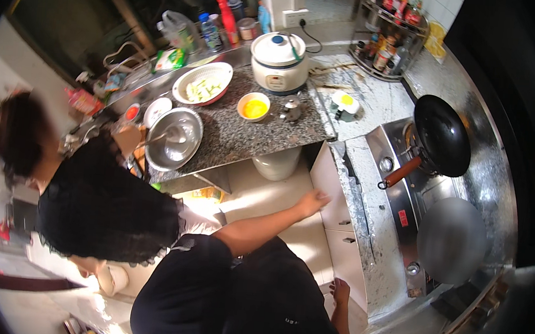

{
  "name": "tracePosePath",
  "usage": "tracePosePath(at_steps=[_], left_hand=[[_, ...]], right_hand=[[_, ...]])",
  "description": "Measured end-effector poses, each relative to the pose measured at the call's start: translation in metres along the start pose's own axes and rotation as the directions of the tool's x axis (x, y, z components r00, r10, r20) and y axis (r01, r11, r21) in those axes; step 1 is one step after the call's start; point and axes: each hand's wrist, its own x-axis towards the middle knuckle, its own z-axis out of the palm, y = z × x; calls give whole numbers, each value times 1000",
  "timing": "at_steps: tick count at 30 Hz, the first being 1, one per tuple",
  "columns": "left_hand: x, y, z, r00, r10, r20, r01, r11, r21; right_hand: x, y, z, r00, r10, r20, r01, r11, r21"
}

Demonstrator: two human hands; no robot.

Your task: The person washes a knife in the sink, then moves to the stove to heat oil in a wok. They add chopped cabbage to the wok and stir-fry it using a spatula. The person also washes and chops garlic on a cutting board before returning to stir the vegetables.

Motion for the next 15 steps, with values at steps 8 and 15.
tracePosePath(at_steps=[8, 15], left_hand=[[-247, -191, -104, 859, -288, -423, 478, 745, 465], [-426, -402, -130, 950, -219, -224, 307, 796, 521]], right_hand=[[61, -24, 14, 949, 3, 317, 102, 944, -315], [58, 14, 38, 927, -12, 375, 196, 868, -456]])
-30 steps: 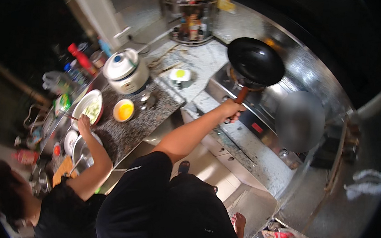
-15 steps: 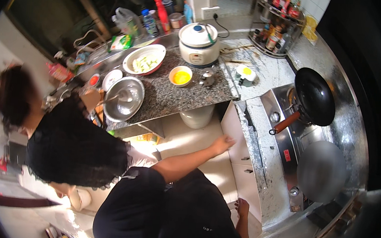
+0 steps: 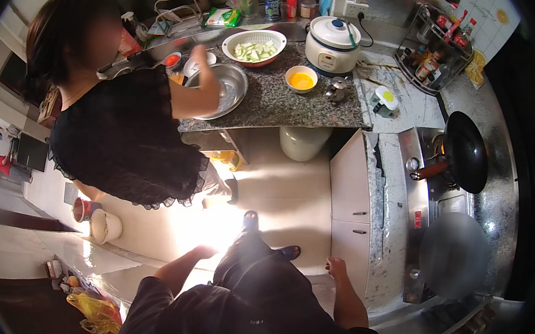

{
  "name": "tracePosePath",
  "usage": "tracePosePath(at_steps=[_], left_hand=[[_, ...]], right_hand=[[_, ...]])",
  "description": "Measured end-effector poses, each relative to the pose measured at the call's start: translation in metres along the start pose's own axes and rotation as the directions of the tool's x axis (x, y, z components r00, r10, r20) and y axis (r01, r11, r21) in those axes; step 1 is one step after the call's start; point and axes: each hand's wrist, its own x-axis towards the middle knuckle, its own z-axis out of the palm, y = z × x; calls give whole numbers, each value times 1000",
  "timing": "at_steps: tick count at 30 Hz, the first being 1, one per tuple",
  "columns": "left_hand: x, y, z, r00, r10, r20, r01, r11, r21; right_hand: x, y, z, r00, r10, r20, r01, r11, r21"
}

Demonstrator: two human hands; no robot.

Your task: The person washes a knife in the sink, then moves to the stove to heat oil in a wok. They add chopped cabbage to the wok and stir-fry it using a spatula. The person also washes and chops garlic on a cutting board before returning to stir the vegetables.

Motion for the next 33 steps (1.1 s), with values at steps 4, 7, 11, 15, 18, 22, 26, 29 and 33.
tracePosePath(at_steps=[4, 7, 11, 15, 18, 22, 26, 29, 33], left_hand=[[1, 50, -36, 901, -375, 219, 429, 845, -318], [-9, 59, -60, 903, -352, 247, 430, 765, -479], [10, 13, -72, 895, -355, 269, 434, 557, -708], [27, 14, -107, 846, -463, 266, 533, 714, -453], [36, 18, -129, 845, -467, 261, 535, 763, -362], [66, 7, -127, 885, -385, 260, 456, 830, -322], [80, 7, -114, 933, -277, 229, 347, 860, -375], [82, 12, -106, 919, -289, 268, 387, 795, -467], [67, 18, -107, 931, -276, 239, 348, 869, -352]], right_hand=[[-7, 17, 21, 1000, 3, -26, -4, 998, -60], [5, 42, 51, 976, -215, -21, 202, 943, -263], [-20, 12, 94, 771, -636, 16, 441, 516, -734], [-53, -52, 123, 974, -138, -178, 94, 966, -239], [-76, -41, 140, 881, -417, -225, 295, 854, -428], [-79, 37, 159, 806, -546, -227, 285, 695, -660], [-86, 75, 161, 962, -253, -100, 99, 668, -738], [-78, 93, 157, 980, -120, -159, 5, 814, -581], [-55, 85, 143, 890, -436, -132, 192, 621, -760]])
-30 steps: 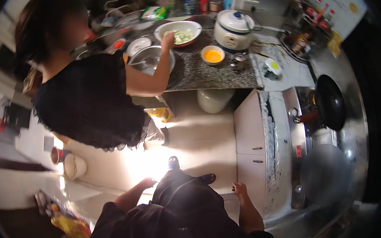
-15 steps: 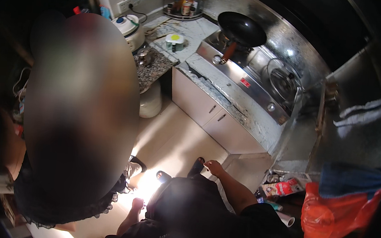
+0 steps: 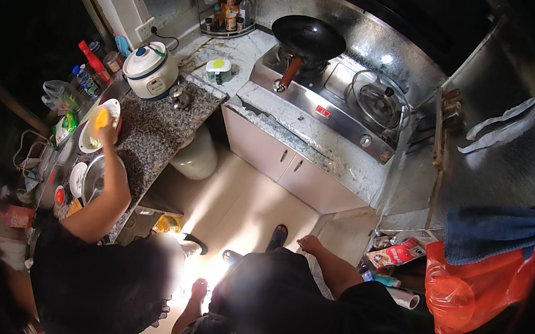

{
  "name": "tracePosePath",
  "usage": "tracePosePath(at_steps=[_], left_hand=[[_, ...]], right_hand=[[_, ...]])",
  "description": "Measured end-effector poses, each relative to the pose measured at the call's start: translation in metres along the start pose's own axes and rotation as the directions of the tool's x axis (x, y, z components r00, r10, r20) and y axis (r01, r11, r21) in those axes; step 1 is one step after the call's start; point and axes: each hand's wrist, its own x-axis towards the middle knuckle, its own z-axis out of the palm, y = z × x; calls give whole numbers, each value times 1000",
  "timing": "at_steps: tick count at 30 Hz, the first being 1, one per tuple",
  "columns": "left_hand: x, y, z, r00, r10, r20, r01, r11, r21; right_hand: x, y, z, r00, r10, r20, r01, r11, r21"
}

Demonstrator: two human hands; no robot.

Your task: The person washes a knife in the sink, then moves to the stove to heat oil in a wok. They add chopped cabbage to the wok and stir-fry it using a spatula. The person also washes and chops garlic on a cutting board before returning to stir the vegetables.

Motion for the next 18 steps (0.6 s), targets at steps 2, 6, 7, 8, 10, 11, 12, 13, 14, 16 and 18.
tracePosePath(at_steps=[2, 6, 7, 8, 10, 11, 12, 13, 14, 16, 18], left_hand=[[-1, 3, 7, 996, -49, -72, 45, 997, -59], [49, -24, 18, 990, 120, -76, -121, 993, -13], [43, -35, 20, 980, 170, -101, -176, 983, -49], [33, -47, 22, 967, 217, -132, -228, 970, -80], [13, 49, 44, 974, 224, 37, -222, 974, -49], [-19, 53, 48, 977, 213, -24, -214, 976, -49], [-12, 64, 46, 977, 212, 31, -214, 975, 68], [-9, 63, 49, 970, 240, -25, -240, 971, 11], [-8, 61, 48, 979, 203, -16, -203, 979, -31], [-3, 57, 44, 992, 129, 11, -127, 986, -108], [-7, 64, 36, 995, 98, 10, -98, 994, -38]], right_hand=[[13, 4, -5, 996, -31, -82, 36, 998, 57], [24, 9, -33, 995, 76, -59, -68, 990, 122], [42, 2, -53, 1000, -9, -30, 10, 999, 39], [58, -4, -65, 996, -86, -18, 87, 996, 28], [24, 19, -74, 998, 27, -49, -24, 998, 54], [50, 15, -86, 995, -79, -62, 80, 997, 16], [36, 21, -85, 994, -35, -106, 41, 998, 50], [35, 21, -86, 989, -38, -140, 46, 997, 58], [33, 18, -90, 987, 130, -97, -104, 966, 238], [26, 7, -96, 903, 423, 74, -392, 742, 544], [16, 5, -82, 880, 468, 81, -423, 695, 582]])
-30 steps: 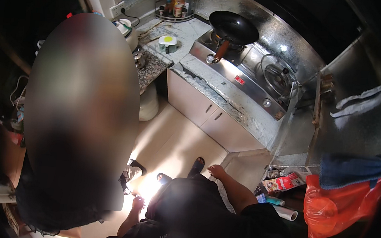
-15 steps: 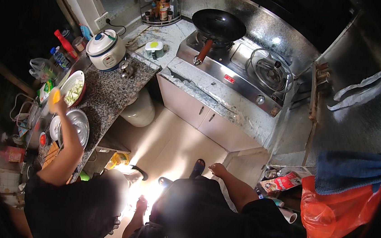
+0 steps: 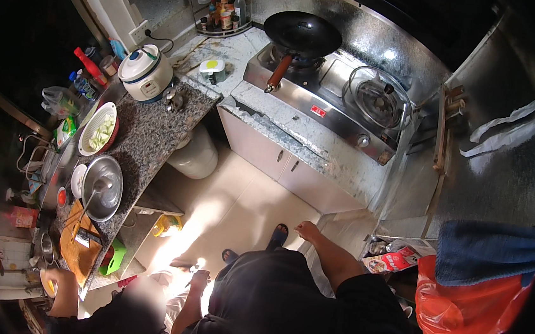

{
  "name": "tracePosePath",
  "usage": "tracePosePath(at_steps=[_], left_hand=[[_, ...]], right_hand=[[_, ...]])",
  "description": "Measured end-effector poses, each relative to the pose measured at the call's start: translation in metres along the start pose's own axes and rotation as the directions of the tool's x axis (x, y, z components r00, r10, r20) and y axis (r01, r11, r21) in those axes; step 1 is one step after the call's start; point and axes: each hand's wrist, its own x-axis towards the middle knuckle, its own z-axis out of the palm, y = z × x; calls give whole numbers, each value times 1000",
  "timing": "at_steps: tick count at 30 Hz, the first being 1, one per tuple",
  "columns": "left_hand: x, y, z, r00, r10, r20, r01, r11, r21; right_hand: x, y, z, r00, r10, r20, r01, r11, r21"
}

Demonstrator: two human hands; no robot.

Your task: The person washes a knife in the sink, then moves to the stove to heat oil in a wok. They add chopped cabbage to the wok and stir-fry it using a spatula. The person also washes and chops garlic on a cutting board before returning to stir the vegetables.

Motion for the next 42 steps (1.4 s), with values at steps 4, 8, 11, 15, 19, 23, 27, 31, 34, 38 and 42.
tracePosePath(at_steps=[4, 8, 11, 15, 19, 23, 27, 31, 34, 38, 42], left_hand=[[-26, 2, -14, 997, -60, -54, 61, 998, 9], [-5, -25, -32, 993, -115, 23, 113, 990, 80], [9, -54, -36, 1000, 4, 24, -4, 999, 32], [53, -89, -55, 914, 346, 211, -355, 429, 831], [48, -107, -58, 955, 240, -174, -161, 913, 375], [42, -116, -71, 905, 342, -252, -197, 864, 464], [22, -145, -89, 930, 149, -337, -49, 956, 288], [-1, -156, -106, 960, -105, -260, 145, 980, 139], [-1, -186, -114, 973, -16, -230, 67, 974, 216], [-46, -106, -112, 967, -226, -120, 219, 973, -70], [-18, -49, -106, 963, -241, -118, 247, 968, 47]], right_hand=[[-15, 1, 24, 997, 27, 66, -27, 1000, -1], [-33, 22, 46, 998, -57, 11, 57, 994, -88], [-22, 39, 53, 883, -442, 158, 465, 772, -434], [-26, 45, 68, 990, -95, 101, 89, 994, 59], [-52, -22, 52, 966, 189, 176, -233, 934, 272], [-42, -45, 62, 947, 212, 240, -260, 947, 189], [-29, -72, 72, 960, 123, 251, -158, 980, 124], [-3, -80, 80, 978, 51, 204, -61, 997, 39], [-8, -105, 78, 982, 73, 176, -85, 994, 63], [-23, -145, 57, 993, -48, 111, 49, 999, 0], [-16, -111, 52, 994, 100, 53, -101, 995, 18]])
